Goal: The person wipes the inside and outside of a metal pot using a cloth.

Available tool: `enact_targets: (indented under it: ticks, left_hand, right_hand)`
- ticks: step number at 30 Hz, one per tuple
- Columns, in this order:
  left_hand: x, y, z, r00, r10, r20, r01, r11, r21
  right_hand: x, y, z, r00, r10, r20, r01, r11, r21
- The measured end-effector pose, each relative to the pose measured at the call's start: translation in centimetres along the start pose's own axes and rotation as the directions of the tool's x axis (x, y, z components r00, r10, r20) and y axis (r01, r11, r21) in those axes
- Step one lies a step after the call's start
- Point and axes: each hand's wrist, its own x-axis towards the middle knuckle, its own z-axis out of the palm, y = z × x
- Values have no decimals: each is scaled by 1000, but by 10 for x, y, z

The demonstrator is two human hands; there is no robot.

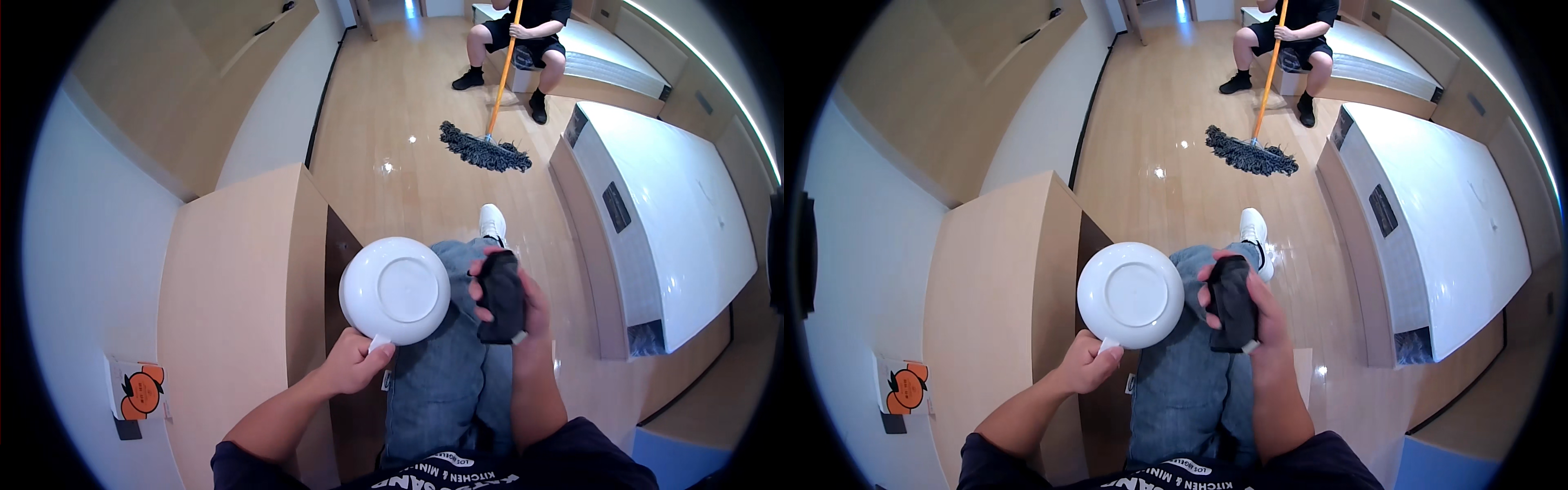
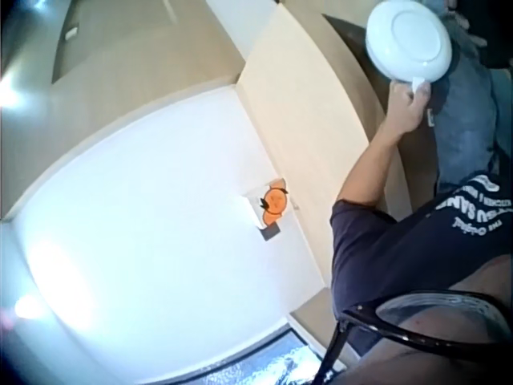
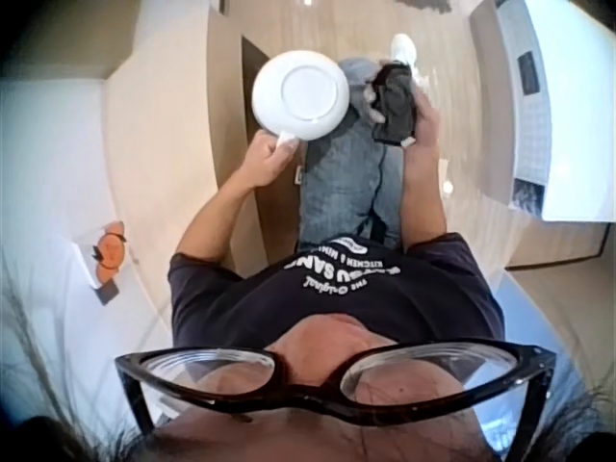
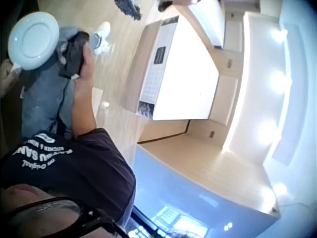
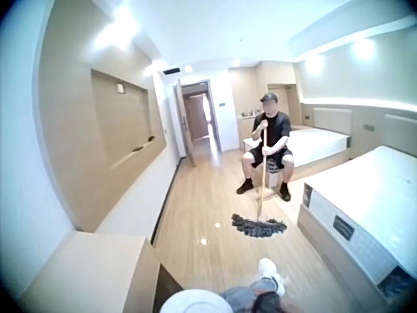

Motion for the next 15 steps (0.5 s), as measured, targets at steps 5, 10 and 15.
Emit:
enact_targets:
  ticks: [5, 10, 15]
  left_hand:
    - [-3, -3, -3, 999, 35, -29, -33, 999, 41]
    - [4, -9, 2, 996, 88, -31, -89, 996, -26]
    - [2, -4, 1, 1000, -24, -20, 24, 1000, -11]
  right_hand:
    - [-33, -15, 57, 822, -192, 537, -25, 929, 369]
    - [-41, -46, 131, 513, -207, 833, -205, 913, 353]
    - [-23, -35, 147, 430, -258, 865, -334, 844, 419]
